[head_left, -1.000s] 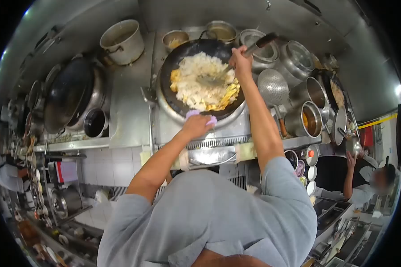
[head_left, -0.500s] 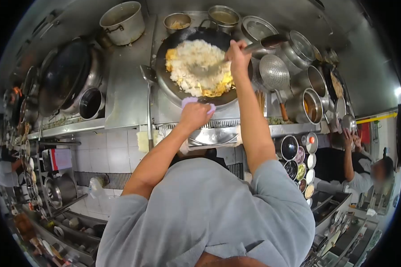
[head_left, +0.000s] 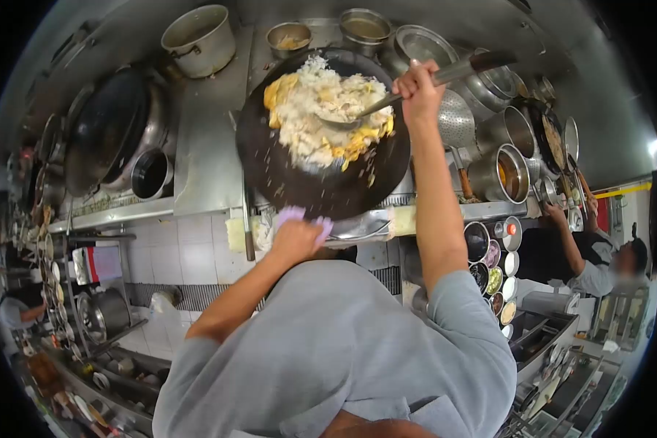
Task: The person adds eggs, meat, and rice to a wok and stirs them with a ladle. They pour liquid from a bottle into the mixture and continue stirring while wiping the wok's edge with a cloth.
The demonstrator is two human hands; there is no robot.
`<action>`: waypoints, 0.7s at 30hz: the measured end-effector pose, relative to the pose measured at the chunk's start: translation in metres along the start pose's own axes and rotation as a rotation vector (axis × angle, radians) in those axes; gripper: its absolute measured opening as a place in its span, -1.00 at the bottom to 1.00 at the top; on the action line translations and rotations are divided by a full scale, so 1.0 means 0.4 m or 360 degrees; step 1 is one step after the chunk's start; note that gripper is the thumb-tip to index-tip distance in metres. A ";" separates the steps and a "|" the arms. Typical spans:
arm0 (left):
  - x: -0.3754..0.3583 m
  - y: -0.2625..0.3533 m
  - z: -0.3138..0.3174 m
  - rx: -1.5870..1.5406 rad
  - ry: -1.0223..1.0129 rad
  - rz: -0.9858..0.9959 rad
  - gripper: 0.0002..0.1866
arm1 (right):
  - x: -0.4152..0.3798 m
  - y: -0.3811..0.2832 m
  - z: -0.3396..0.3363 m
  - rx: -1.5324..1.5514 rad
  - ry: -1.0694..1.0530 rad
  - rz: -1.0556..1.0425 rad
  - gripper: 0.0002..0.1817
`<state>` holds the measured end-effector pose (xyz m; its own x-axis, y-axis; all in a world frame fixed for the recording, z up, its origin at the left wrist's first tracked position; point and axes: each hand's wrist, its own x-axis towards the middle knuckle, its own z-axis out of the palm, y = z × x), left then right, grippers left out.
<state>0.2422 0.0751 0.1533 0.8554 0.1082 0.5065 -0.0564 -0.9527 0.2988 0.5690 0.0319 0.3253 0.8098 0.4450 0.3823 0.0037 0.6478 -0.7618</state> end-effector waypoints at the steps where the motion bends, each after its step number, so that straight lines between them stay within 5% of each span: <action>1: 0.053 -0.003 -0.033 0.0002 -0.0055 0.0018 -0.66 | 0.019 -0.052 0.026 -0.0031 0.0038 -0.0039 -0.68; 4: 0.148 -0.011 -0.034 -0.0130 -0.0270 -0.0148 -0.67 | -0.038 -0.091 0.071 -0.0136 0.0130 -0.0032 -0.67; 9: 0.180 -0.083 0.139 -0.0090 -0.0165 -0.0105 -0.68 | -0.092 0.099 -0.041 -0.0186 0.0093 0.0044 -0.67; 10: 0.117 -0.064 0.121 -0.0014 -0.0351 -0.0181 -0.69 | -0.056 0.082 -0.052 -0.0137 0.0068 0.0006 -0.67; 12: -0.006 -0.019 0.005 0.0042 -0.0169 -0.0002 -0.69 | -0.007 -0.001 -0.028 0.0027 -0.0016 -0.0035 -0.67; 16: 0.112 -0.008 -0.083 -0.0022 -0.0470 -0.0088 -0.79 | -0.038 -0.126 0.060 -0.0111 0.0097 -0.0069 -0.69; 21: 0.203 -0.059 0.116 -0.0113 -0.0169 -0.0094 -0.72 | -0.103 0.107 -0.046 -0.0037 0.0106 0.0078 -0.67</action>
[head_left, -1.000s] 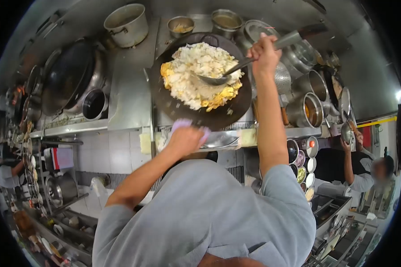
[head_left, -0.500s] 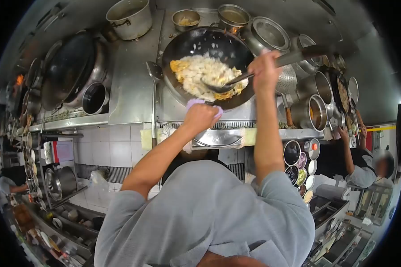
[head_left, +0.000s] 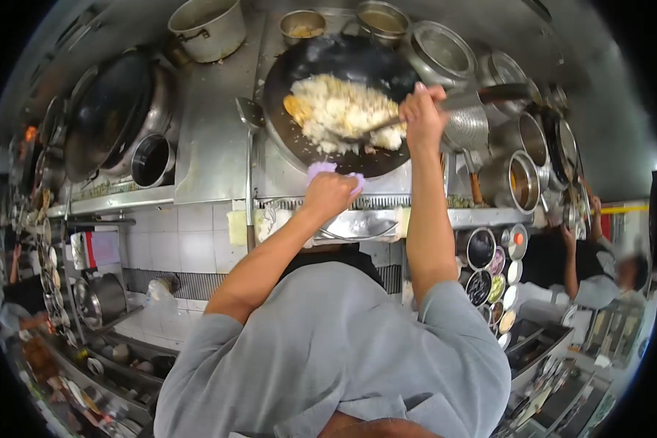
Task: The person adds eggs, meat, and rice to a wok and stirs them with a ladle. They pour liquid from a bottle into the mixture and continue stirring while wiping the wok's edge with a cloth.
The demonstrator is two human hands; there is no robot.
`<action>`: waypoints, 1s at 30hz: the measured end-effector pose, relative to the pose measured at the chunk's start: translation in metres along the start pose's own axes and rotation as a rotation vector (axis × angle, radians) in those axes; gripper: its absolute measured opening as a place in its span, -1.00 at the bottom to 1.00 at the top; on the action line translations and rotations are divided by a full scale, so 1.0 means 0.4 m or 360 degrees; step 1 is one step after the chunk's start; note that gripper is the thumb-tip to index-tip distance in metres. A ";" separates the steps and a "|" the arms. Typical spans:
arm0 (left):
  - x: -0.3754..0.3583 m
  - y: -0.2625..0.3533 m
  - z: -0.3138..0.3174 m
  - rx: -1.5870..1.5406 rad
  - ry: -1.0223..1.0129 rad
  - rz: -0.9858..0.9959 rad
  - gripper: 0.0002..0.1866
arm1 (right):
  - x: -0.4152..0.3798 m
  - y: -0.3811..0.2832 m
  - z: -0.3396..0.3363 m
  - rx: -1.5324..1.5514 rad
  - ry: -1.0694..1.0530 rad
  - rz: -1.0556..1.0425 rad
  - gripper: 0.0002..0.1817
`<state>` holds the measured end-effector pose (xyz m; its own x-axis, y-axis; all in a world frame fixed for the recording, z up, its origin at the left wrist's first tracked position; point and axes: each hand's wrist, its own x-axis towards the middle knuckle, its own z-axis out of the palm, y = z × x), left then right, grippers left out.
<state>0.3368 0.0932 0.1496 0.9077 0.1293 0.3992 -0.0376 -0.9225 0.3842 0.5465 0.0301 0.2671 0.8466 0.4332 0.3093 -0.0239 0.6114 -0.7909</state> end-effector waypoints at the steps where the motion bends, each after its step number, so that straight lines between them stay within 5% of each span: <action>1: -0.048 0.018 -0.017 0.0105 -0.0150 -0.0053 -0.75 | 0.037 0.003 -0.004 0.0023 -0.0007 -0.0019 -0.67; 2: -0.120 0.045 -0.054 0.0210 -0.0285 -0.0113 -0.78 | 0.064 -0.023 0.000 0.0038 -0.0031 -0.0033 -0.67; 3: -0.172 0.054 -0.100 0.0107 0.0057 0.0152 -0.78 | 0.072 -0.079 0.018 0.0039 -0.0044 -0.0047 -0.68; 6: -0.130 0.032 -0.140 0.0110 0.0200 0.0303 -0.76 | 0.112 -0.221 0.111 -0.0010 -0.0138 -0.0149 -0.68; 8: -0.025 0.017 -0.120 0.0047 -0.0293 -0.0091 -0.75 | 0.101 -0.259 0.154 -0.0122 -0.0152 -0.0263 -0.68; 13: 0.073 -0.070 0.010 0.0083 -0.0083 -0.0034 -0.69 | 0.155 0.127 0.049 -0.0537 -0.0178 -0.0081 -0.71; 18: 0.104 -0.092 0.048 0.0186 -0.0146 -0.0106 -0.66 | 0.193 0.002 0.180 -0.0325 -0.0125 0.0000 -0.73; 19: 0.098 -0.096 0.067 0.0150 -0.0110 -0.0071 -0.67 | 0.235 0.141 0.124 -0.0515 -0.0099 -0.0190 -0.77; 22: 0.104 -0.085 0.071 0.0158 -0.0209 -0.0136 -0.69 | 0.286 0.144 0.160 -0.0441 -0.0206 0.0228 -0.81; 25: 0.114 -0.064 0.029 0.0176 -0.0203 -0.0177 -0.70 | 0.282 0.060 0.218 -0.0340 -0.0160 0.0026 -0.81; 28: 0.108 -0.064 0.048 0.0071 -0.0169 -0.0202 -0.71 | 0.330 0.232 0.217 -0.0718 -0.0299 0.0058 -0.72; 29: 0.107 -0.074 0.068 0.0090 -0.0178 -0.0185 -0.72 | 0.340 0.178 0.242 -0.0633 -0.0459 0.0146 -0.73; 30: 0.108 -0.068 0.054 0.0152 -0.0221 -0.0173 -0.71 | 0.361 0.179 0.217 -0.0775 -0.0328 -0.0089 -0.77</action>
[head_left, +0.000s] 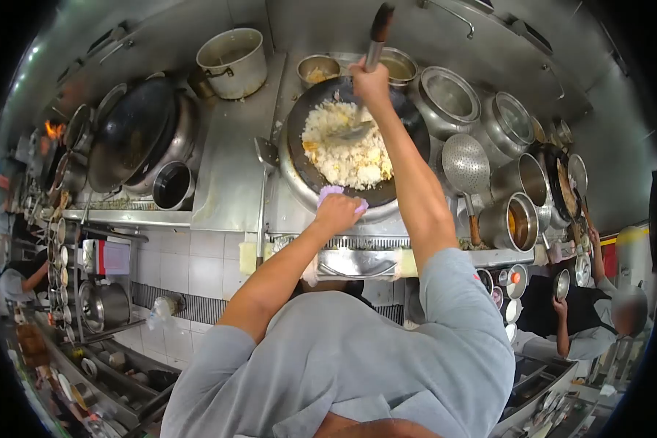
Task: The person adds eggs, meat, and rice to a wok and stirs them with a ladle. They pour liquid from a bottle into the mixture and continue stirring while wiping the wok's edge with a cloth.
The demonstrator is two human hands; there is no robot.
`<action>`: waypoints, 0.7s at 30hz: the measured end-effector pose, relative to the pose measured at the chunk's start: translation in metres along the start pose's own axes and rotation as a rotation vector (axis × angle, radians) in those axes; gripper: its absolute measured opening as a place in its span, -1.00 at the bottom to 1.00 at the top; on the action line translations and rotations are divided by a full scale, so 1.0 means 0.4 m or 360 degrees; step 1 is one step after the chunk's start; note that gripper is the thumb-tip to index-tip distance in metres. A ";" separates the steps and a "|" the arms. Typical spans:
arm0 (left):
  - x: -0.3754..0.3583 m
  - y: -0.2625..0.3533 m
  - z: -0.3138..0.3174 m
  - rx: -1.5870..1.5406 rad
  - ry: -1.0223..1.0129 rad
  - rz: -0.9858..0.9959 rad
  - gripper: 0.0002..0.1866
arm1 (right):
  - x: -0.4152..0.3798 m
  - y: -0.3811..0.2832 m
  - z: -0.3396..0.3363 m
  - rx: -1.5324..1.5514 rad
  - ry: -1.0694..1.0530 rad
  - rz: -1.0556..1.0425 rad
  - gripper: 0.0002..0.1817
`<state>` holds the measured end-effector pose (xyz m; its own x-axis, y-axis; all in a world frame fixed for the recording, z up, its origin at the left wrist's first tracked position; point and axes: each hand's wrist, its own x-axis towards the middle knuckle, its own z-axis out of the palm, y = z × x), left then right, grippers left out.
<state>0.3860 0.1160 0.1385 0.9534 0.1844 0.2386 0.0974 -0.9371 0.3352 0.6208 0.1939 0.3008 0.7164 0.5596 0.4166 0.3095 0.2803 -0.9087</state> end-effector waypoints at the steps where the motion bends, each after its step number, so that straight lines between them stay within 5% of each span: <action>1: 0.004 0.002 -0.015 0.0063 -0.0022 -0.0002 -0.71 | 0.021 0.020 -0.036 -0.0165 0.0160 -0.0187 -0.79; 2: 0.008 0.002 -0.024 0.0119 -0.0048 -0.0017 -0.71 | 0.038 0.035 -0.050 -0.0327 0.0314 -0.0368 -0.79; 3: -0.002 -0.004 -0.001 0.0235 0.0246 0.0099 -0.69 | -0.005 0.021 -0.065 -0.0443 0.0261 0.0044 -0.80; 4: -0.009 -0.015 0.026 0.0099 0.0068 0.0071 -0.66 | 0.011 0.119 -0.113 -0.0471 0.0144 -0.0018 -0.78; 6: 0.001 -0.012 0.017 -0.0049 0.0076 0.0037 -0.64 | -0.039 -0.020 -0.163 -0.0222 0.0039 0.0193 -0.78; 8: 0.031 -0.022 0.016 -0.0017 0.0256 0.0047 -0.65 | -0.072 0.038 -0.208 -0.0262 0.0441 -0.0134 -0.78; 9: -0.005 -0.008 0.019 -0.0009 0.0273 0.0054 -0.66 | -0.085 0.069 -0.227 -0.0564 0.0317 -0.0105 -0.80; 12: -0.002 -0.016 0.026 -0.0067 0.0185 0.0077 -0.70 | -0.150 -0.053 -0.250 0.0184 0.0206 0.0010 -0.73; 16: -0.006 -0.010 0.016 -0.0073 0.0121 -0.0002 -0.68 | -0.231 -0.080 -0.203 -0.0018 0.0580 0.0321 -0.75; 18: -0.002 -0.014 0.009 -0.0052 -0.0053 0.0018 -0.67 | -0.197 -0.055 -0.216 0.0338 0.0269 0.0145 -0.74; 21: 0.023 -0.035 -0.012 -0.0210 0.0119 0.0122 -0.63 | -0.164 -0.101 -0.212 0.0461 0.0392 0.0199 -0.74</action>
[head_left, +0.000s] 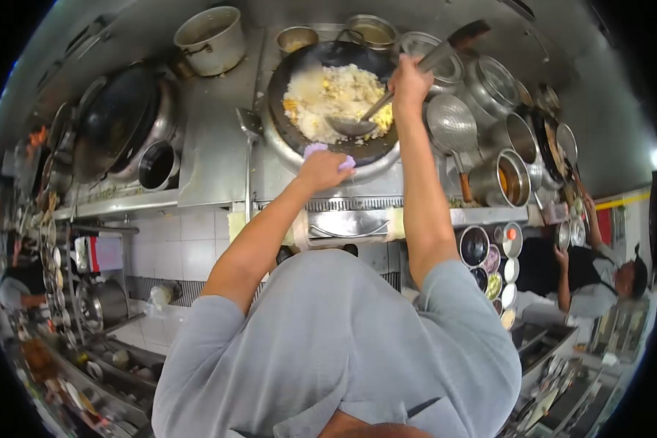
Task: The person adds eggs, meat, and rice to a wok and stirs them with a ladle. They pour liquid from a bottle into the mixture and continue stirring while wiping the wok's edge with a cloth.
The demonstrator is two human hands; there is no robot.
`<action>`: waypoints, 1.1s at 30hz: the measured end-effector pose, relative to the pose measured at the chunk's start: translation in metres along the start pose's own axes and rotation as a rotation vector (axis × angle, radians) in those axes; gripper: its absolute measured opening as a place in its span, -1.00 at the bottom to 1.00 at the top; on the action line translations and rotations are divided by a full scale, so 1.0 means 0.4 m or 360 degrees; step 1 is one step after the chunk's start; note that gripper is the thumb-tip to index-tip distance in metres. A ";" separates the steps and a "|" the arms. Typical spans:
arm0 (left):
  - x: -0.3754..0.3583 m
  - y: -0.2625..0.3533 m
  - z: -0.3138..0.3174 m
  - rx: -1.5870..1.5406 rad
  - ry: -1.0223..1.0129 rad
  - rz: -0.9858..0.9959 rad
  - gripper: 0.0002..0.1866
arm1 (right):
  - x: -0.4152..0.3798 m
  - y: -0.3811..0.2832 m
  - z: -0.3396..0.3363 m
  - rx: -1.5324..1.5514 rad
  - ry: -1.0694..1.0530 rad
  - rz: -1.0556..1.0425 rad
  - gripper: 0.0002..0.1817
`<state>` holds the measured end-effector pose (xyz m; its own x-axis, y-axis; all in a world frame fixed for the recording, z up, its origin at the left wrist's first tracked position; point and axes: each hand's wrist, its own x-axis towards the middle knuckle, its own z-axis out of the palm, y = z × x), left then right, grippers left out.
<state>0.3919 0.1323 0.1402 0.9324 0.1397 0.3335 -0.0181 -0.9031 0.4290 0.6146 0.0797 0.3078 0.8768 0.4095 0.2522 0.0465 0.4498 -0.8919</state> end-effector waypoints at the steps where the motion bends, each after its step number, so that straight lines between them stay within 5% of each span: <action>1: -0.042 0.008 0.006 -0.0003 -0.0001 0.0004 -0.61 | 0.017 0.080 -0.004 0.0014 -0.0027 0.0033 -0.75; 3: -0.031 0.018 -0.006 0.0023 -0.0291 -0.0121 -0.57 | -0.033 0.099 -0.012 0.0195 -0.0105 0.0103 -0.75; 5: -0.030 0.026 -0.009 0.0111 -0.0167 -0.0079 -0.63 | -0.053 -0.002 0.044 0.0287 0.0065 0.0072 -0.73; 9: -0.076 0.075 0.004 0.0061 -0.0253 -0.0185 -0.63 | -0.115 0.069 0.125 0.0065 0.0044 0.0253 -0.70; 11: -0.026 0.075 -0.023 0.0058 -0.0259 -0.0208 -0.63 | -0.028 0.054 0.153 0.0290 -0.0247 0.0078 -0.69; 14: -0.029 0.059 -0.003 0.0160 -0.0063 -0.0127 -0.64 | -0.052 -0.001 0.179 -0.0024 -0.0155 -0.0164 -0.69; 17: -0.024 0.075 -0.031 0.0233 -0.0201 -0.0180 -0.64 | 0.034 0.154 0.165 -0.0076 -0.0413 0.0059 -0.71; 21: -0.010 0.025 -0.023 0.0119 -0.0082 -0.0143 -0.66 | 0.049 0.066 0.230 0.0063 -0.0124 -0.0267 -0.75; 25: -0.014 0.015 -0.005 0.0083 -0.0151 -0.0200 -0.68 | 0.106 0.151 0.252 -0.0345 -0.0405 0.0029 -0.77; 29: -0.012 0.017 0.024 0.0161 -0.0190 -0.0273 -0.65 | 0.089 0.202 0.118 -0.0630 -0.0059 -0.0662 -0.70; 32: 0.003 0.036 0.019 0.0157 -0.0180 -0.0187 -0.66 | 0.095 0.114 0.055 -0.0576 -0.0094 -0.0355 -0.72; 33: -0.003 0.034 0.020 0.0173 -0.0126 -0.0165 -0.68 | 0.093 0.098 0.032 -0.0571 0.0027 -0.0577 -0.73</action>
<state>0.3934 0.1167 0.1388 0.9528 0.2061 0.2231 0.1150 -0.9247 0.3629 0.6428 0.1227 0.2871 0.7812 0.2633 0.5661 0.5083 0.2582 -0.8216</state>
